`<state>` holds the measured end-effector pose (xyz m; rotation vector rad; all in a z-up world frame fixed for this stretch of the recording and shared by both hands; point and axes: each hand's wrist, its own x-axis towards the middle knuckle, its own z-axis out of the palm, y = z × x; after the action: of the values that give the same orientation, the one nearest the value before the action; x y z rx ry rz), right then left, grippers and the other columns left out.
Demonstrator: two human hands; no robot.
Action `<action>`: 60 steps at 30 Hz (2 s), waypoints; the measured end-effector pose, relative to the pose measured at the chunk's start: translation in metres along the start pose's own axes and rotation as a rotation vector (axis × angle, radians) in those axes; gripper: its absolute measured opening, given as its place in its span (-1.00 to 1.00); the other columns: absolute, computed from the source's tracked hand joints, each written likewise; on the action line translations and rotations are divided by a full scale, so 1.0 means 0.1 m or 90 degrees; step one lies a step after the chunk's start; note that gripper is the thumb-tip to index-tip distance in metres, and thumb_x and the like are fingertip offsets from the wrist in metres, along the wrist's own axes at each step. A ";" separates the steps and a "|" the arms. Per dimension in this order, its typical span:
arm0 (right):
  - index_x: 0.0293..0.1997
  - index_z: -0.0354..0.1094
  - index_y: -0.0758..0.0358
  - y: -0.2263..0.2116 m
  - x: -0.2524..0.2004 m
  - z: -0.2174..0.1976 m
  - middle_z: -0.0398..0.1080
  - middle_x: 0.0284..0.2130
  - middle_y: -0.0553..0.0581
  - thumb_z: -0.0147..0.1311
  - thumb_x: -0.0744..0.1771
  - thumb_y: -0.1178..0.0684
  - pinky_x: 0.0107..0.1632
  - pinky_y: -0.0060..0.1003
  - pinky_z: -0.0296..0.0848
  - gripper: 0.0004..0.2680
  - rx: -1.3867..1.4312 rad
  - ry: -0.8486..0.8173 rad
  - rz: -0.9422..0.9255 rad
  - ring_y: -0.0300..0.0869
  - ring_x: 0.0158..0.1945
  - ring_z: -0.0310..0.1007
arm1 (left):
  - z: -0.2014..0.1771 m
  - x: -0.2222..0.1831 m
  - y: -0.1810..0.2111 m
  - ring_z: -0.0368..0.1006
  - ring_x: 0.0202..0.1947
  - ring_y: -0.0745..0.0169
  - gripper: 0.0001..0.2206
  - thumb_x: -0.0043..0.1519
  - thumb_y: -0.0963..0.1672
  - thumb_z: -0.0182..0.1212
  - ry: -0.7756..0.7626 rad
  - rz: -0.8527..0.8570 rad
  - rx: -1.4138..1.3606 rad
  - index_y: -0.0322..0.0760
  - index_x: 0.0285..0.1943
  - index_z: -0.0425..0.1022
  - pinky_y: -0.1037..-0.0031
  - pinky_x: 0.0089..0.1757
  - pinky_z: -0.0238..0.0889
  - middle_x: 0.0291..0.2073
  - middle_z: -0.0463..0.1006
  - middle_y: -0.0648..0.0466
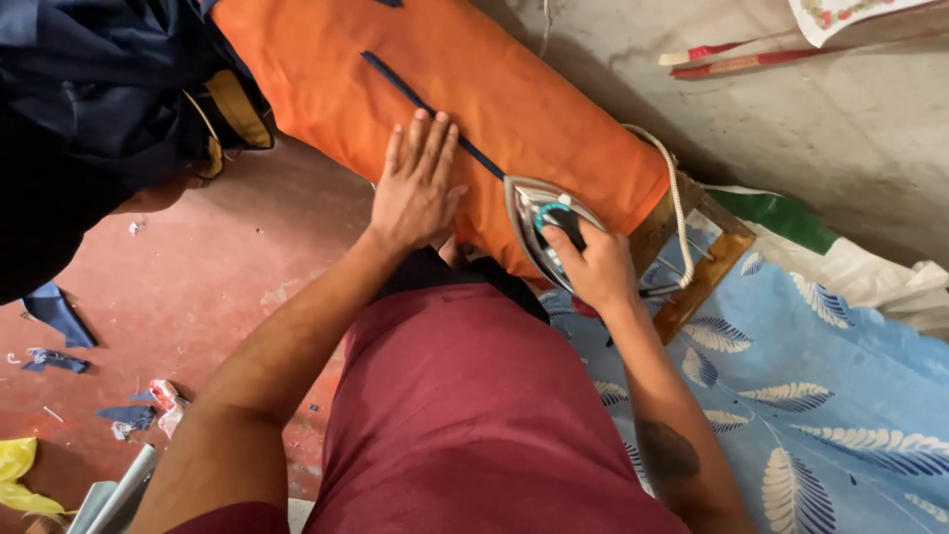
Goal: Ironing and pressing fabric components on an ironing board in a garment factory.
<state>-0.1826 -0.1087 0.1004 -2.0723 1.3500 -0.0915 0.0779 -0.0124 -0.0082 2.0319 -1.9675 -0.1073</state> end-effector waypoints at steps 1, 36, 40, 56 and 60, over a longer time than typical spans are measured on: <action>-0.55 0.28 0.13 -0.04 0.08 0.04 0.28 -0.78 0.18 0.19 0.38 -0.31 -0.54 -0.22 0.27 -0.61 0.001 -0.002 -0.003 -0.01 -0.60 0.41 | 0.02 -0.01 -0.04 -0.11 0.54 -0.27 -0.24 0.29 0.06 0.28 0.000 -0.003 0.002 -0.43 0.59 0.16 -0.05 0.38 -0.30 0.54 0.11 -0.23; -0.16 0.45 0.31 -0.98 0.92 0.53 0.57 -0.28 0.32 -0.14 0.40 -0.36 -0.28 0.14 0.42 -0.56 -0.049 -0.034 -0.142 0.34 -0.23 0.51 | -0.37 0.22 -0.90 -0.20 0.49 -0.40 -0.48 0.55 0.03 -0.05 0.016 -0.098 0.020 -0.35 0.60 0.32 -0.22 0.32 -0.39 0.54 0.27 0.02; -0.18 0.45 0.33 -1.05 0.98 0.58 0.56 -0.31 0.35 -0.14 0.40 -0.36 -0.31 0.16 0.40 -0.55 -0.043 -0.021 -0.154 0.36 -0.25 0.51 | -0.40 0.28 -0.98 -0.20 0.48 -0.41 -0.50 0.57 -0.01 -0.08 0.032 -0.117 0.003 -0.35 0.62 0.27 -0.22 0.31 -0.44 0.54 0.25 -0.03; -0.38 0.30 0.30 -1.25 1.09 0.61 0.47 -0.47 0.35 -0.19 0.39 -0.41 -0.33 0.22 0.33 -0.53 -0.051 -0.076 -0.096 0.38 -0.33 0.44 | -0.40 0.74 -1.31 0.47 -0.36 -0.05 -0.86 0.21 -0.09 0.37 0.047 -0.264 -0.160 -0.11 -0.24 0.47 0.13 -0.37 0.23 -0.33 0.50 0.08; -0.40 0.27 0.30 -1.24 1.08 0.62 0.46 -0.49 0.37 -0.18 0.38 -0.43 -0.34 0.23 0.32 -0.52 -0.054 -0.080 -0.085 0.40 -0.33 0.43 | -0.54 0.79 -1.26 0.55 -0.39 0.25 -0.85 0.18 -0.26 0.33 0.060 -0.297 -0.423 -0.17 -0.23 0.47 0.39 -0.27 0.40 -0.39 0.63 0.20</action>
<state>-0.0093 -0.1380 0.0898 -2.1986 1.1576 0.0389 0.2174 -0.0804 0.0216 1.9233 -1.1421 -0.6554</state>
